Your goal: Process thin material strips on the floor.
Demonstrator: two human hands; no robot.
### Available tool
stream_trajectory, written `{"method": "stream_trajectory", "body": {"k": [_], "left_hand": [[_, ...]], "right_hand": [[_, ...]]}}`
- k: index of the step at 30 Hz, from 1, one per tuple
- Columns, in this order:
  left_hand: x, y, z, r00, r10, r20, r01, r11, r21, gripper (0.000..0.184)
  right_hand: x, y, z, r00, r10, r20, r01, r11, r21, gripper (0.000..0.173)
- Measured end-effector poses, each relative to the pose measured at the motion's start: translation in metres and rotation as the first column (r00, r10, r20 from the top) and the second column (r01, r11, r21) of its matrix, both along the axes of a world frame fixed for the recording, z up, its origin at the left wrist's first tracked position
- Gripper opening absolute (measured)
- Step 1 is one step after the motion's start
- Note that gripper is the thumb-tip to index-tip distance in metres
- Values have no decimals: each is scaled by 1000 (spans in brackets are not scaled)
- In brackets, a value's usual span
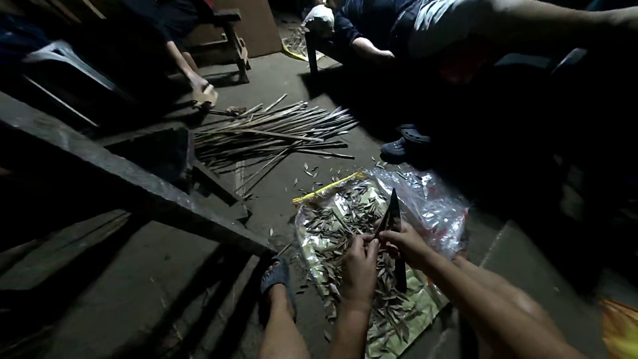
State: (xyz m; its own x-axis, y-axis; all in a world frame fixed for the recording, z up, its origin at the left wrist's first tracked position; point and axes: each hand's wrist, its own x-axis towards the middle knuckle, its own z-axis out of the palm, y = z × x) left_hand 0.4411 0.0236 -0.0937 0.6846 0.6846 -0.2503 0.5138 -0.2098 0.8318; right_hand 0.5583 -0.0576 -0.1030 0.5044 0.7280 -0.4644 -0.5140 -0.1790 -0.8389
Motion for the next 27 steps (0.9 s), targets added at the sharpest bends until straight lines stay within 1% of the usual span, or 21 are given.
{"method": "stream_trajectory", "body": {"k": [1, 3, 7, 9, 12, 14, 17, 20, 24, 25, 27], "left_hand": [[-1, 0, 0, 1000, -12, -2, 13, 999, 38, 25], [-4, 0, -1, 1000, 2, 8, -2, 999, 47, 23], [-6, 12, 1, 996, 80, 37, -76, 992, -96, 19], [-6, 20, 9, 990, 140, 26, -132, 974, -183, 18], [-6, 29, 16, 968, 251, 23, -227, 906, -358, 18], [-6, 33, 14, 944, 327, 49, -279, 866, -415, 17], [-6, 38, 2, 909, 405, 102, -329, 844, -423, 14], [-4, 40, 4, 910, 402, 100, -327, 845, -423, 11], [-10, 40, 9, 894, 425, 144, -313, 819, -481, 10], [-13, 41, 11, 891, 432, 139, -311, 805, -506, 10], [-19, 41, 16, 882, 451, 134, -312, 773, -552, 10]], "right_hand": [[0, 1, 2, 999, -31, 16, 32, 999, -18, 21], [1, 1, 3, 998, -63, 26, 64, 998, -22, 17], [-1, 3, 2, 999, -39, -19, 40, 999, 27, 8], [-6, 8, 3, 999, 15, -34, -14, 999, 40, 14], [-21, 17, 5, 996, 77, -55, -76, 997, 24, 30], [-33, 18, 2, 986, 166, 36, -168, 984, 62, 35], [-44, 23, 2, 964, 218, 152, -232, 969, 81, 39], [-43, 31, 0, 971, 177, 158, -195, 974, 111, 41], [-39, 37, -6, 972, 170, 160, -197, 965, 172, 33], [-39, 37, -6, 964, 182, 196, -215, 963, 164, 33], [-36, 34, -7, 900, 244, 360, -295, 951, 93, 42]]}}
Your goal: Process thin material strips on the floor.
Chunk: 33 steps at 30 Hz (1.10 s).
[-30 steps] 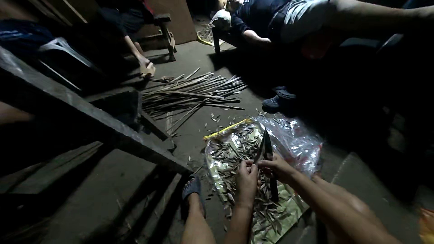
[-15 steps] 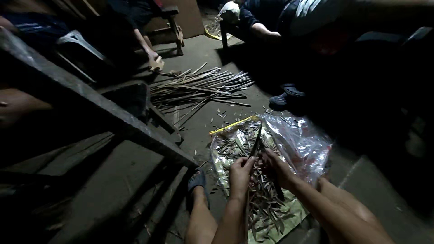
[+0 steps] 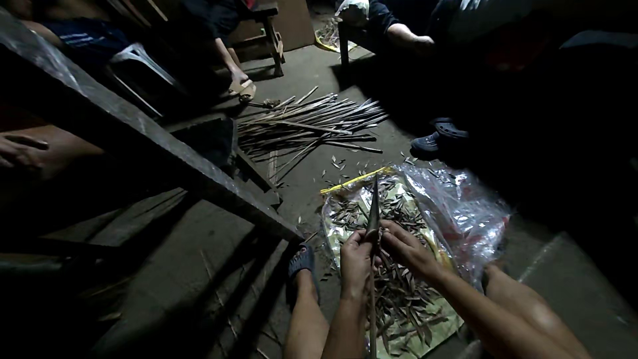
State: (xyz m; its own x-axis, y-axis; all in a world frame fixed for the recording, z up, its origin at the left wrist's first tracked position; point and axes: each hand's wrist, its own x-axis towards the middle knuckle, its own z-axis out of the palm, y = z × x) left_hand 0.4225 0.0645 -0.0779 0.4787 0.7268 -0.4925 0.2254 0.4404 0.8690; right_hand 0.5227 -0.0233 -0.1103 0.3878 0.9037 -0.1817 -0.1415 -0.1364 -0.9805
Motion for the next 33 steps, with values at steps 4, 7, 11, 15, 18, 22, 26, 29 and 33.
{"method": "stream_trajectory", "body": {"k": [4, 7, 11, 15, 18, 22, 26, 29, 33], "left_hand": [[-10, 1, 6, 999, 22, 38, -18, 995, -97, 12], [-13, -1, 10, 998, 23, 53, -13, 984, -177, 11], [-14, -10, 12, 996, -54, 73, 68, 977, -201, 15], [-14, -15, 8, 992, -103, 79, 110, 990, -91, 14], [-15, -20, 6, 986, -163, 35, 163, 987, 5, 10], [-20, -19, 4, 985, -172, 1, 172, 985, 24, 11], [-24, -6, 4, 992, -120, -47, 123, 990, 68, 14], [-25, 4, 0, 994, -62, -91, 76, 985, 154, 18], [-21, 6, -12, 966, -60, -252, 171, 878, 447, 23]], "right_hand": [[6, -4, -7, 925, 95, 367, -81, 995, -52, 53], [7, -8, -6, 800, 47, 598, -32, 999, -35, 46], [22, -6, -15, 730, -80, 678, 111, 994, -3, 45], [27, -7, -8, 791, -55, 609, 122, 990, -69, 48], [36, -6, -3, 854, -97, 512, 176, 978, -109, 49], [51, -4, -9, 867, -261, 425, 305, 952, -38, 46], [52, -3, -7, 916, -201, 348, 268, 951, -156, 46], [32, -3, -6, 933, -27, 358, 103, 975, -196, 49], [2, -10, -1, 914, 150, 378, -89, 981, -175, 55]]}}
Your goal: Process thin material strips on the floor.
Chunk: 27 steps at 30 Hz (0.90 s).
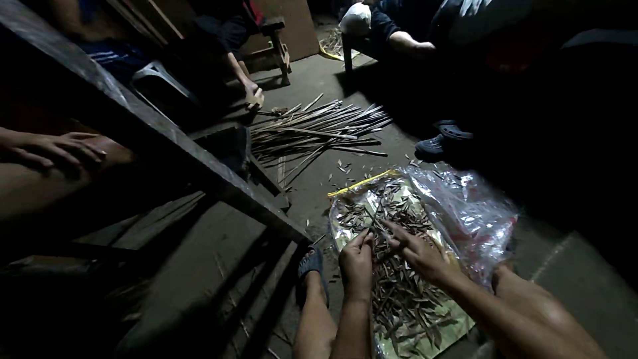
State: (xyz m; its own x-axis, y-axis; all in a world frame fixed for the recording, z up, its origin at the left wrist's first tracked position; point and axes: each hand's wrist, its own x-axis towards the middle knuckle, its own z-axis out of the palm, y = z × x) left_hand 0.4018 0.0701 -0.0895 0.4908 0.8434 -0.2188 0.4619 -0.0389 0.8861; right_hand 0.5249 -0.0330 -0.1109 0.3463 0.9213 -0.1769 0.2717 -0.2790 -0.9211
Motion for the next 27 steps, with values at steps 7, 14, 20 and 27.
{"method": "stream_trajectory", "body": {"k": [7, 14, 20, 27], "left_hand": [[12, -21, -4, 965, -58, -254, 182, 846, 501, 15], [16, -25, -25, 980, -33, -198, 177, 605, 776, 13], [14, -25, -28, 979, -19, -204, 180, 558, 810, 14], [9, -32, -22, 973, -44, -227, 208, 592, 778, 23]], "right_hand": [[-18, -3, 1, 995, -42, -94, 43, 999, 7, 56], [-16, 2, 1, 983, -176, 43, 179, 980, -90, 50], [-22, 3, -3, 921, -193, 337, 233, 969, -81, 47], [-6, 5, 0, 961, -257, 101, 269, 954, -130, 48]]}}
